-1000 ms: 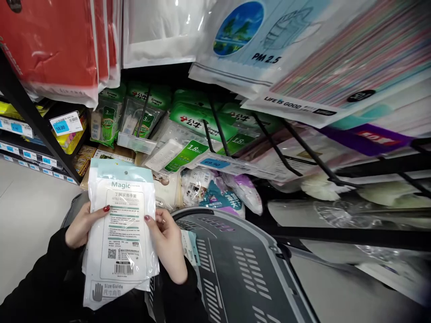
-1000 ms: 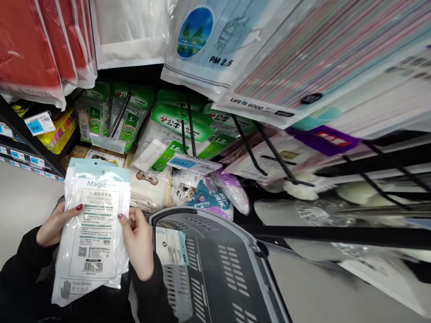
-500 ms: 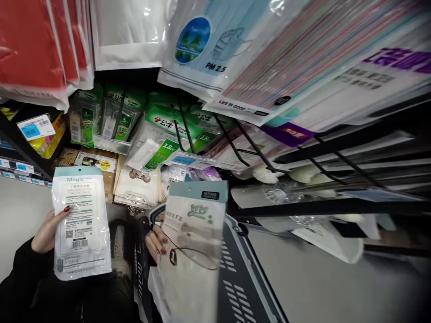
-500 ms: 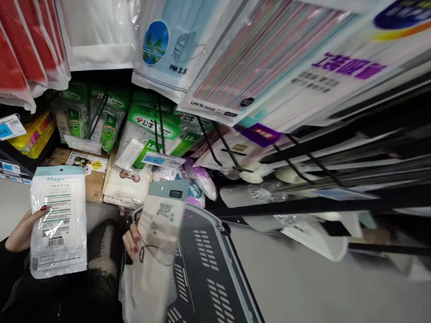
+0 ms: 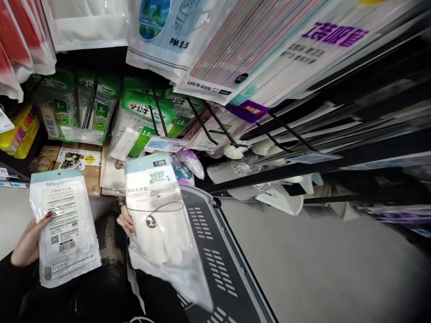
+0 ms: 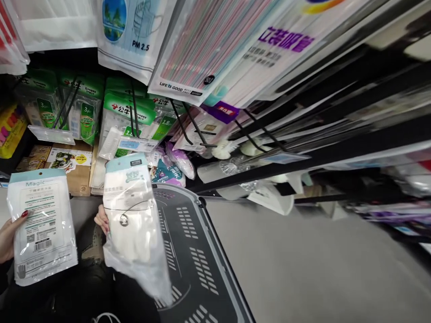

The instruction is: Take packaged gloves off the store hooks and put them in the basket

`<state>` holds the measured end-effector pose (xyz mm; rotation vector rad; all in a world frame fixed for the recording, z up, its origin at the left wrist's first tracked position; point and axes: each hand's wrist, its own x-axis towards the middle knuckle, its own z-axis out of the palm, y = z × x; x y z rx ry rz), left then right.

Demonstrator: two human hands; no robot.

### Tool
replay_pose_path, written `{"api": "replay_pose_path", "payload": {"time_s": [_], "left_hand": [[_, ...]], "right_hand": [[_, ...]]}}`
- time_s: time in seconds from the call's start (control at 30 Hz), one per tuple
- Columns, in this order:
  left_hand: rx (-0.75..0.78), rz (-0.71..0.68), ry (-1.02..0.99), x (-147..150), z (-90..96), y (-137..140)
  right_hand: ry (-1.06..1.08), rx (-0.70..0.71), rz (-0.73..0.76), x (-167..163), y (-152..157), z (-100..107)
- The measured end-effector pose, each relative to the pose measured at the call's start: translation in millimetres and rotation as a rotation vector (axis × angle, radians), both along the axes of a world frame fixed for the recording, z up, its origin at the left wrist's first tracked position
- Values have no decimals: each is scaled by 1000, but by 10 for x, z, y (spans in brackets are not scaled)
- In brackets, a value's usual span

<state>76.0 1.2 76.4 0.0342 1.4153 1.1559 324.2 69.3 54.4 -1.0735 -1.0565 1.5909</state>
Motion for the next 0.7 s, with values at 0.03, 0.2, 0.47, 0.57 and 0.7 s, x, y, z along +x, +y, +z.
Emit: {"api": "replay_pose_path", "payload": {"time_s": [0.03, 0.2, 0.47, 0.57, 0.7], "left_hand": [[13, -8, -4, 62, -7, 1], [163, -56, -14, 373, -52, -8], [204, -222, 50, 446, 20, 55], [165, -169, 24, 458, 53, 113], [92, -97, -76, 456, 39, 194]], "right_hand": [[-129, 50, -27, -15, 6, -28], [-493, 146, -193, -147, -8, -21], [-779, 126, -143, -242, 16, 90], [-378, -59, -45, -217, 95, 72], [70, -347, 70, -157, 159, 145]]}}
